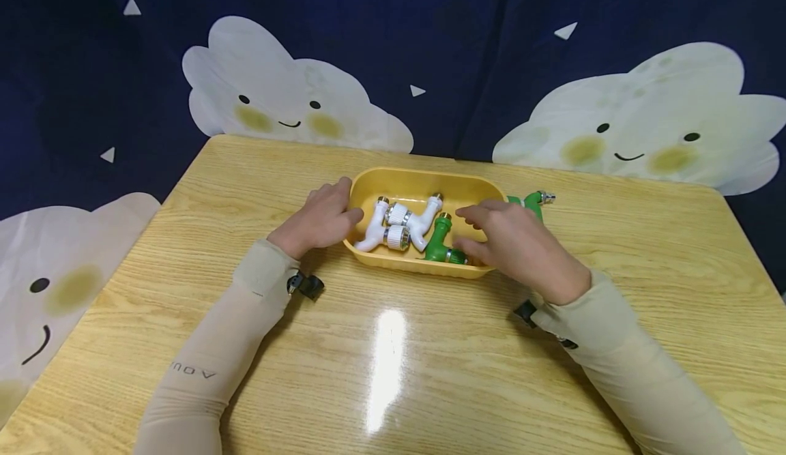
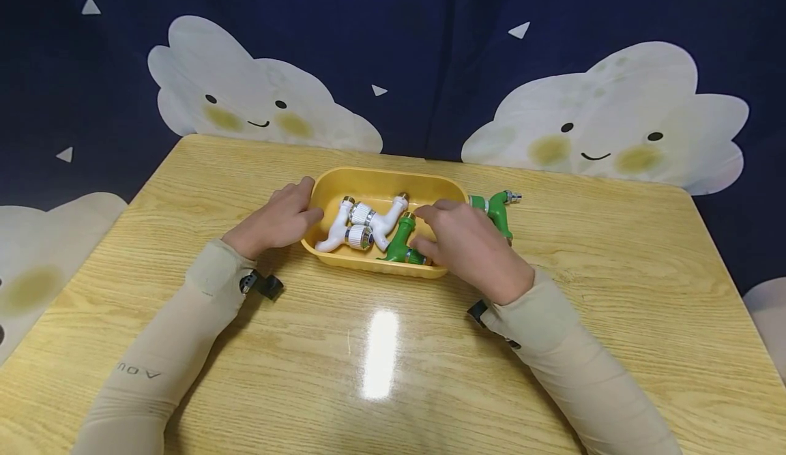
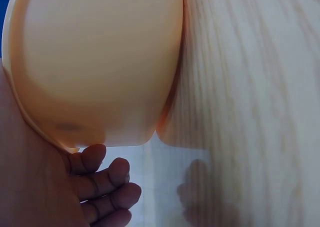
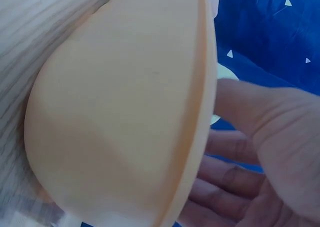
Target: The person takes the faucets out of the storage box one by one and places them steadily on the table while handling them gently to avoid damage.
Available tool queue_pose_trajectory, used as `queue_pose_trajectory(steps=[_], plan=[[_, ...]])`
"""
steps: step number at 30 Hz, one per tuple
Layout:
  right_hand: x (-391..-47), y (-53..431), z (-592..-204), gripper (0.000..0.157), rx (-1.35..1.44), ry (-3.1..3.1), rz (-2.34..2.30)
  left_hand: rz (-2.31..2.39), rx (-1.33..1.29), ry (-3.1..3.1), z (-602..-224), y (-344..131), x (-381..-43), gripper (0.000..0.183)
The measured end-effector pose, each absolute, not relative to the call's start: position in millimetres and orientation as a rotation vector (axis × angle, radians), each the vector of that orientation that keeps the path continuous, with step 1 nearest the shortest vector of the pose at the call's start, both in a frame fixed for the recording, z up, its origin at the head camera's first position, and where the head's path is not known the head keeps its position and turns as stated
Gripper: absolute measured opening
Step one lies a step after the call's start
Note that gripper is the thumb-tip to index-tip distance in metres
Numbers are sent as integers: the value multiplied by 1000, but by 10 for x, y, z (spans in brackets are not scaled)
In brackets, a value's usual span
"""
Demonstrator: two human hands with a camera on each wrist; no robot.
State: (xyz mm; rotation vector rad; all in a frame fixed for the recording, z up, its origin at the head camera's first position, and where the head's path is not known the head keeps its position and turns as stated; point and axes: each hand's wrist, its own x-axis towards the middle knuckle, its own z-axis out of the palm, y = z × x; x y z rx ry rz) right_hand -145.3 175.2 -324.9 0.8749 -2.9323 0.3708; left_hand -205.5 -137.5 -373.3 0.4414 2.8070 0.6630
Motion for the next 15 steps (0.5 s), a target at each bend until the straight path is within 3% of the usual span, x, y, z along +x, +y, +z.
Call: queue_pose_trajectory(steps=[15], plan=[[-1470,1733,-3309,46,989,-2894,426,662,444,2806,-3735,-1377,-2056,27]])
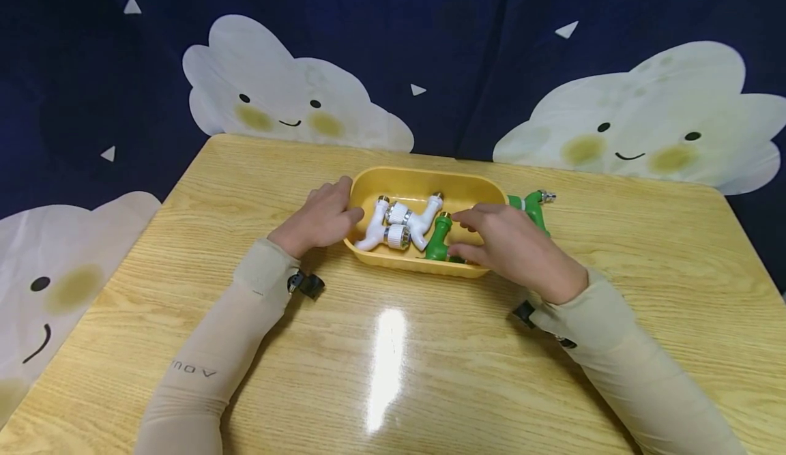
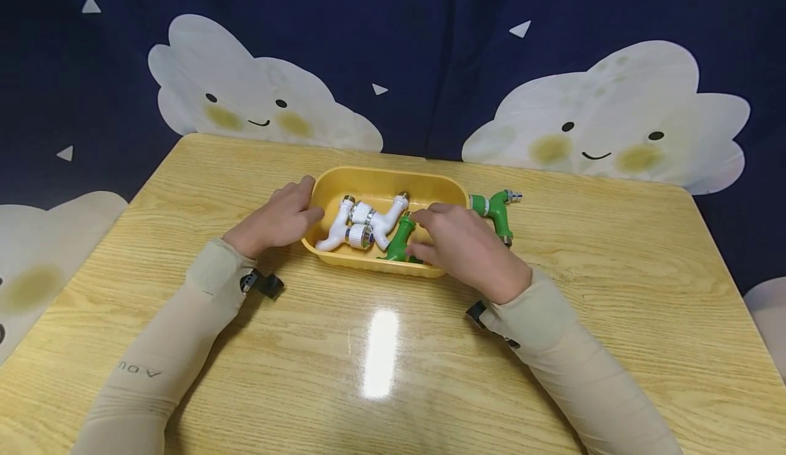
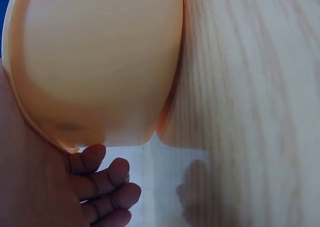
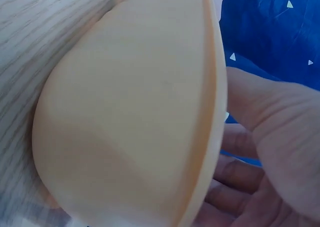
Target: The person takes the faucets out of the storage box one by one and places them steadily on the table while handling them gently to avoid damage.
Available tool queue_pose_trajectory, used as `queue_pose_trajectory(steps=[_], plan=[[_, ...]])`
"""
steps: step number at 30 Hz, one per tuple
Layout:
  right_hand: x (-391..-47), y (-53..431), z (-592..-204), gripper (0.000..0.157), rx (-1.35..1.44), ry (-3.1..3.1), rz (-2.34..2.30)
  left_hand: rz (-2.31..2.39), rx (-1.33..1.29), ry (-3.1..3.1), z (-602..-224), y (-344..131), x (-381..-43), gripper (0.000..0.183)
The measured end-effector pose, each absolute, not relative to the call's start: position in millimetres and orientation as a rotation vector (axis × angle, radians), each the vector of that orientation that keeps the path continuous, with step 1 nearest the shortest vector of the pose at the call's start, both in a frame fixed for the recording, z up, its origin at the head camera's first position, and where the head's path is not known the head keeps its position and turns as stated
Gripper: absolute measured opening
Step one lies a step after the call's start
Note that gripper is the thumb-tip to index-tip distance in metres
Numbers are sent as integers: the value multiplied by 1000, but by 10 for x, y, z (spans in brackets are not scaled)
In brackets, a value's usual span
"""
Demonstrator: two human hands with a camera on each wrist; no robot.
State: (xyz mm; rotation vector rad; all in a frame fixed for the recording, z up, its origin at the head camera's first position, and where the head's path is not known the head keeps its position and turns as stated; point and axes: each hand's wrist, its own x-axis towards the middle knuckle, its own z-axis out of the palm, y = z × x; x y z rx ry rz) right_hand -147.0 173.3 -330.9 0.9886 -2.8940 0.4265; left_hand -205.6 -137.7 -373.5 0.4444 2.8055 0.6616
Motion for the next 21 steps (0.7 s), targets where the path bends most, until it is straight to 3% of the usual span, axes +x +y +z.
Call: queue_pose_trajectory(steps=[21], plan=[[-1501,1719,-3390,47,1038,-2923,417,672,443,2801,-3726,-1379,-2052,29]])
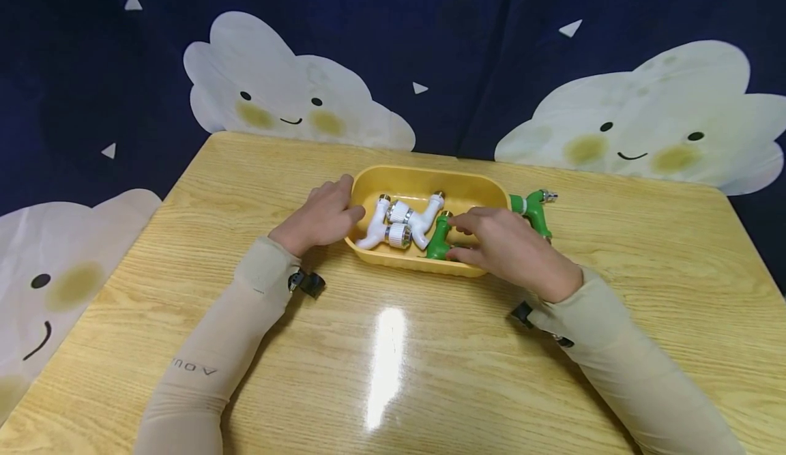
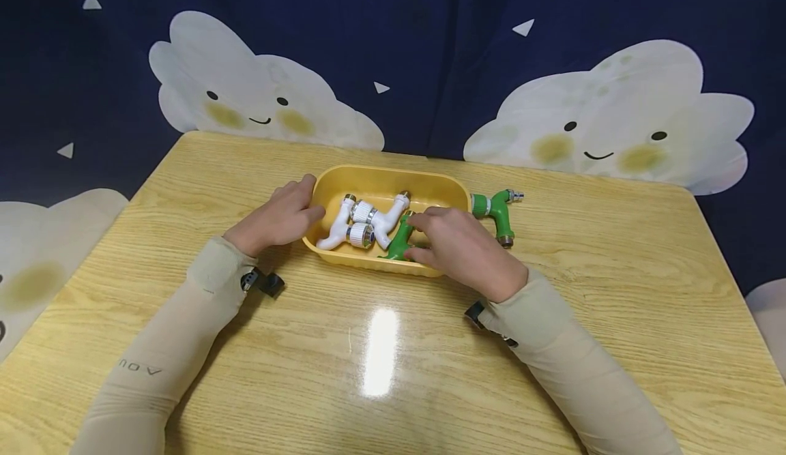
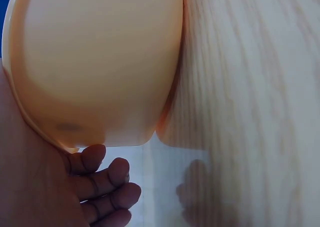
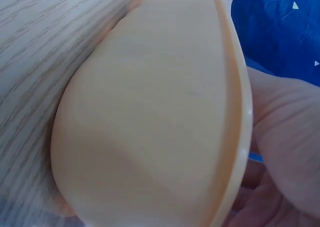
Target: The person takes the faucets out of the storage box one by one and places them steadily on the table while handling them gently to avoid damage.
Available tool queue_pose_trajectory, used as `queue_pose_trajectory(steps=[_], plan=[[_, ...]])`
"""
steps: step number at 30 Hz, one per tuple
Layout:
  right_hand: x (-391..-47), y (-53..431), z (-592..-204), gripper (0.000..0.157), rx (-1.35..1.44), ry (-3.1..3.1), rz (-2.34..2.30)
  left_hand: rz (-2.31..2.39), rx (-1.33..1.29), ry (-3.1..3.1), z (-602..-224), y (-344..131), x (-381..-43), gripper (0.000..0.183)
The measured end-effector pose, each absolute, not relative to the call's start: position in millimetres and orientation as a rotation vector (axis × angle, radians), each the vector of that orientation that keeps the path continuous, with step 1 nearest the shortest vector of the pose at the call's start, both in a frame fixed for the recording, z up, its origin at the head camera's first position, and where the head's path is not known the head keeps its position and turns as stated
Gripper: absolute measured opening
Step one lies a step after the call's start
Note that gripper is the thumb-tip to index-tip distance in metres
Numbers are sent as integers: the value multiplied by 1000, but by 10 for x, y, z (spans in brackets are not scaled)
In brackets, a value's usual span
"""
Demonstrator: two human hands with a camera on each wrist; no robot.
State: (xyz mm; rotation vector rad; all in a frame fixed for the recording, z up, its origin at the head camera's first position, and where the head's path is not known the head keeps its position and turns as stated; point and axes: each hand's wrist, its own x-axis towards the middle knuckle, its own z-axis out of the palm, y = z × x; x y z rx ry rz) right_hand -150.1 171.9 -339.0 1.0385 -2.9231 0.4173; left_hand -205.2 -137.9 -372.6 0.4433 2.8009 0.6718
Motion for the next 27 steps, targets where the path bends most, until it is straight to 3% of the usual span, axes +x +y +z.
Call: queue_pose_trajectory(steps=[27], plan=[[-1620,1722,-3489,40,1098,-3000,543,676,454,2827,-3730,-1369,-2058,26]])
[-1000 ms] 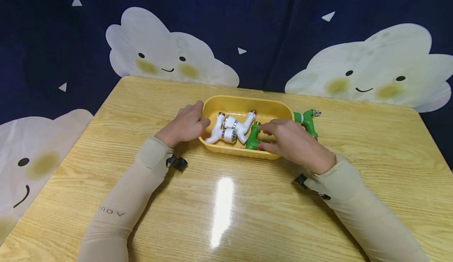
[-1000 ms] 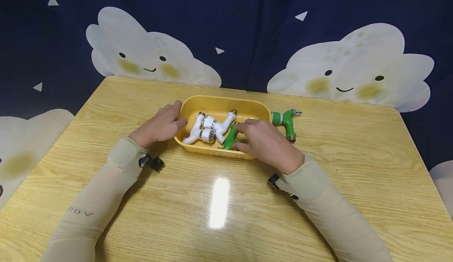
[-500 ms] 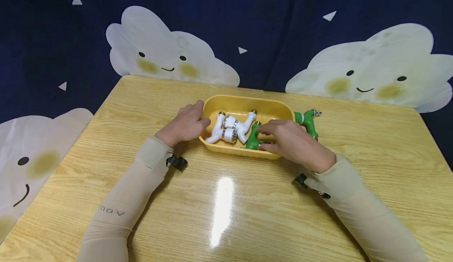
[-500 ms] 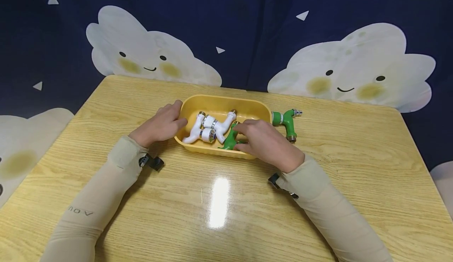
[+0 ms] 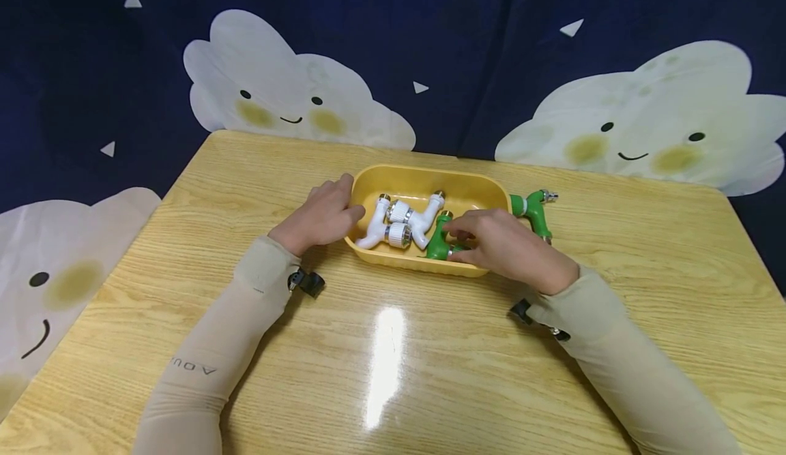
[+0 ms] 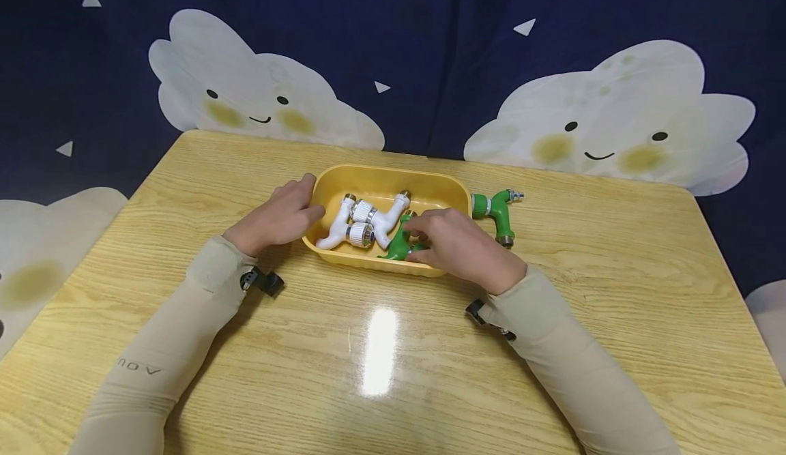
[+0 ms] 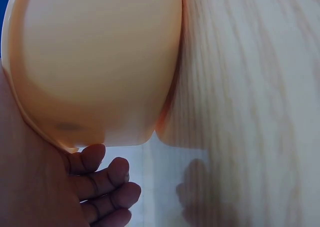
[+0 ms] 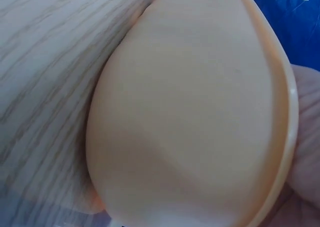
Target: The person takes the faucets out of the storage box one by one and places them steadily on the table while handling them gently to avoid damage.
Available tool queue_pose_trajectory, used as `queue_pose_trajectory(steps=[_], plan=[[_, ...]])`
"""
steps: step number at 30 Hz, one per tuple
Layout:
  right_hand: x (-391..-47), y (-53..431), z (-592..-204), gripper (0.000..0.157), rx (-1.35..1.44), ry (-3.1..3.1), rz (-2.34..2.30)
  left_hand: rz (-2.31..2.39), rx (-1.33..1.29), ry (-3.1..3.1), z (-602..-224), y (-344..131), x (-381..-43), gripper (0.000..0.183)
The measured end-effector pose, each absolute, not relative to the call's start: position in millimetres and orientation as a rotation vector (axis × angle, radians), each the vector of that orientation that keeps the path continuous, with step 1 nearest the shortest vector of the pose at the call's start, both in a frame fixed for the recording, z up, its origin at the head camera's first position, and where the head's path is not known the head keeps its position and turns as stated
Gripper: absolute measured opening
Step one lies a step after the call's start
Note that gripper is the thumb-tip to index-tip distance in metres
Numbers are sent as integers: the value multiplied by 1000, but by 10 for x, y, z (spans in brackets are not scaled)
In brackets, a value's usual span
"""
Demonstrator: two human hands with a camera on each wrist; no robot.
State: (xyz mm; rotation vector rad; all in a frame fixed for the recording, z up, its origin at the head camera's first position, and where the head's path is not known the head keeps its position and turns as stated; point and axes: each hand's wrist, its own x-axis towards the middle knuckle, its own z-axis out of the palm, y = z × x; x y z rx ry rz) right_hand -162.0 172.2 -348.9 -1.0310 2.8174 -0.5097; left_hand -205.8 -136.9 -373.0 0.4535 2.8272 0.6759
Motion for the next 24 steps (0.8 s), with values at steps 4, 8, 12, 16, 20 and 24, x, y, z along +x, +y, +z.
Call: queue_pose_trajectory(steps=[4,8,12,16,20,24], plan=[[-1630,1712,-3501,36,-1036,2824,-499,677,442,2825,-3737,-1374,-2055,25],[-1632,1708,-3504,35,-1038,2825,-494,687,434,2825,-3737,-1378,-2051,24],[-1631,1707,-3506,36,-1040,2813,-497,687,430,2822,-3736,-1379,-2049,25],[-1634,1705,-3508,39,-1039,2808,-485,682,427,2823,-3734,-1379,-2052,25],[-1639,1704,-3510,39,-1032,2809,-476,690,424,2821,-3728,-1373,-2050,25],[-1637,1701,-3506,38,-1017,2806,-479,699,428,2816,-3727,-1368,-2048,24]])
